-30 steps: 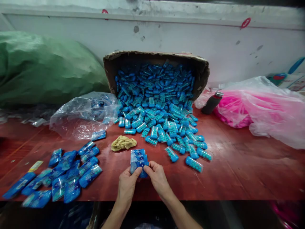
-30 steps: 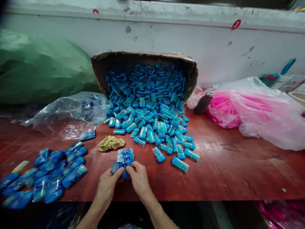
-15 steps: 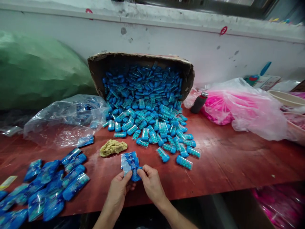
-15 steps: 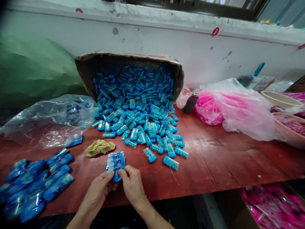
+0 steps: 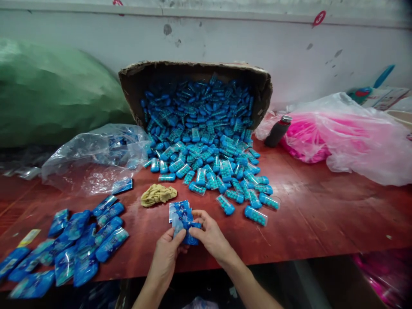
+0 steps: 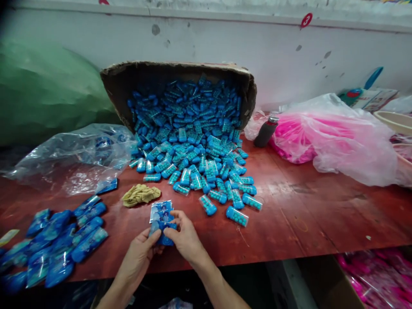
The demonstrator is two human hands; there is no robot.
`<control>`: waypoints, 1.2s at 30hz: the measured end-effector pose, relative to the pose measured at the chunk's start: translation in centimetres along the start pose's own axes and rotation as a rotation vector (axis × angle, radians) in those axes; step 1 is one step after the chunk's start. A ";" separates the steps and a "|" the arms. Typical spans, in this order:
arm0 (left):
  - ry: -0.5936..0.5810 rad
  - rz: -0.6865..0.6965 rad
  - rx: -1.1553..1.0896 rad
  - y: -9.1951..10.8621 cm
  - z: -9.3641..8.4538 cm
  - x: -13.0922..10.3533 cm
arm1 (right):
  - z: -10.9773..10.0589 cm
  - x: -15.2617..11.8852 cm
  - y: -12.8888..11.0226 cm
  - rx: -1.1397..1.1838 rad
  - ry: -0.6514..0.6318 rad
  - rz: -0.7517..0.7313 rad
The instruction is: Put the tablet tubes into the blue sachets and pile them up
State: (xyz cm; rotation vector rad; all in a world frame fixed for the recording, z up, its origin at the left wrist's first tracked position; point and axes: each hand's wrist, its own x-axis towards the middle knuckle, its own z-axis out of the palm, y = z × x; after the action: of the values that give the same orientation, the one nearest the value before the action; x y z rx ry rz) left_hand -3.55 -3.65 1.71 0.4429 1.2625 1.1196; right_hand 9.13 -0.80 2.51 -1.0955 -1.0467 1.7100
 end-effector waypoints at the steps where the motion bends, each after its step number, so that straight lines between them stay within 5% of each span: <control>1: 0.016 0.016 0.009 0.0 0.0 0.1 | 0.2 0.1 0.2 0.034 0.011 0.010; 5: -0.016 -0.033 -0.029 0.0 0.0 0.3 | 0.8 0.5 0.9 0.063 0.066 0.020; 8: -0.046 -0.125 -0.103 -0.1 -0.1 0.4 | 0.5 0.2 0.5 -0.130 0.045 -0.071; 11: -0.059 -0.186 -0.142 0.0 -0.3 0.3 | -1.4 -0.1 -0.3 -0.616 0.134 -0.277; 13: -0.021 -0.208 -0.172 0.0 -0.5 0.2 | -3.4 0.1 -0.5 -1.026 0.356 -0.381; 15: 0.024 -0.232 -0.196 0.0 -0.5 0.2 | -5.2 0.6 -0.2 -1.326 0.550 -0.349; 17: 0.051 -0.253 -0.208 0.0 -0.5 0.2 | -6.3 1.0 0.6 -1.476 0.600 -0.313; 21: 0.094 -0.290 -0.199 -0.1 -0.4 0.4 | -5.9 0.8 1.7 -1.422 0.456 -0.366; 27: 0.113 -0.277 -0.190 -0.2 -0.4 0.7 | -4.2 -1.4 0.2 -0.874 0.237 -0.534; 36: 0.103 -0.243 -0.186 -0.3 -0.2 0.8 | -3.5 -3.0 0.2 -1.112 0.114 -0.698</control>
State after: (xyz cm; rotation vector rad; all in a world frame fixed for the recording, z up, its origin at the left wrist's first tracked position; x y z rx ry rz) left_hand -3.70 -3.21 0.95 0.0898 1.2511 1.0500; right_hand 13.20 -2.93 2.08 -1.1947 -2.0782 0.4281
